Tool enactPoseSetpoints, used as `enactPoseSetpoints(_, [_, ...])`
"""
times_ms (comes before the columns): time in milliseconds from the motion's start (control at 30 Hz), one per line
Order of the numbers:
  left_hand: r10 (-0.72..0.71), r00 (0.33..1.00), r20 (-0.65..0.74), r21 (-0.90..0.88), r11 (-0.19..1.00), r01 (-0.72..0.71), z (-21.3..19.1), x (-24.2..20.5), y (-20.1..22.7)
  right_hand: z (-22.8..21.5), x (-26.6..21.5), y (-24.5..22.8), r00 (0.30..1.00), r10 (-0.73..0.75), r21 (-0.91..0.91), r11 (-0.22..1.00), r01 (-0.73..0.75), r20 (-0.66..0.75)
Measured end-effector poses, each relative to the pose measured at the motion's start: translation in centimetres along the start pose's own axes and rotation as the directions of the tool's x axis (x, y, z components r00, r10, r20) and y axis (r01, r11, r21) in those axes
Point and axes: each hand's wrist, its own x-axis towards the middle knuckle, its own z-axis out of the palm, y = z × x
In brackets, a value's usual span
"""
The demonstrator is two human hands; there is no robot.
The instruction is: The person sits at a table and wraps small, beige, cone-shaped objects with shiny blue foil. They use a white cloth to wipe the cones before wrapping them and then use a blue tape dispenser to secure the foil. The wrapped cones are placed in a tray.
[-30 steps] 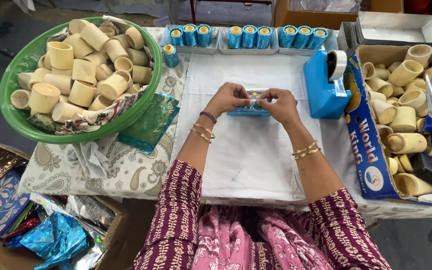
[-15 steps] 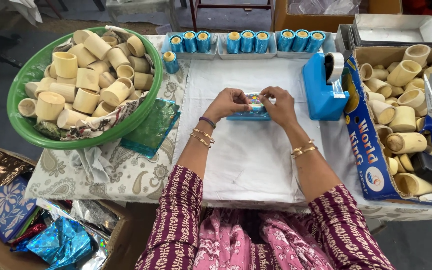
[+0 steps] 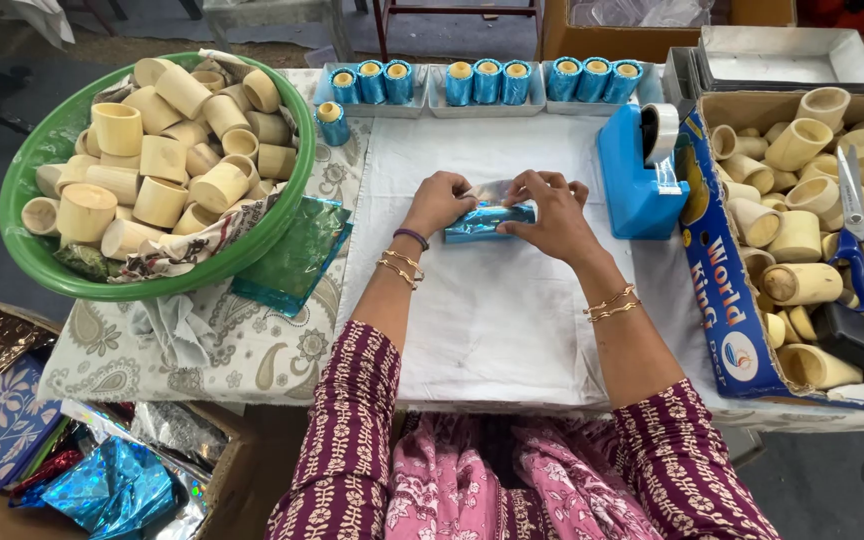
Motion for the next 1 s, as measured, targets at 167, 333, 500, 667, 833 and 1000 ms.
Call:
enactPoseSetpoints(167, [-0.004, 0.981, 0.192, -0.227, 0.973, 0.049, -0.4, 0.4, -1.3, 0.1, 0.2, -0.4, 0.995, 0.1, 0.066, 0.993, -0.099, -0.024])
enactPoseSetpoints(333, [0.141, 0.947, 0.288, -0.363, 0.931, -0.028, -3.8, -1.6, 4.6, 0.4, 0.3, -0.3, 0.982, 0.191, 0.073, 0.979, -0.19, -0.003])
enactPoseSetpoints(500, [0.175, 0.952, 0.252, -0.11, 0.982, -0.152, -4.8, -3.0, 7.5, 0.0, 0.0, -0.8, 0.986, 0.164, 0.027, 0.986, -0.163, -0.034])
enactPoseSetpoints(667, [0.269, 0.948, 0.169, 0.086, 0.954, -0.286, -5.1, -3.7, 9.1, -0.5, -0.5, -0.8, 0.984, 0.043, -0.037, 0.998, -0.05, -0.173])
enactPoseSetpoints(833, [0.294, 0.942, 0.165, 0.258, 0.909, -0.329, -5.0, -4.0, 9.4, 0.8, -0.4, 0.2, 0.973, -0.163, -0.216, 0.968, 0.126, -0.166])
enactPoseSetpoints(1000, [0.302, 0.934, 0.189, 0.37, 0.859, -0.353, -5.8, -4.8, 11.1, 1.2, -0.2, 0.3, 0.966, -0.157, -0.219, 0.97, 0.11, -0.208])
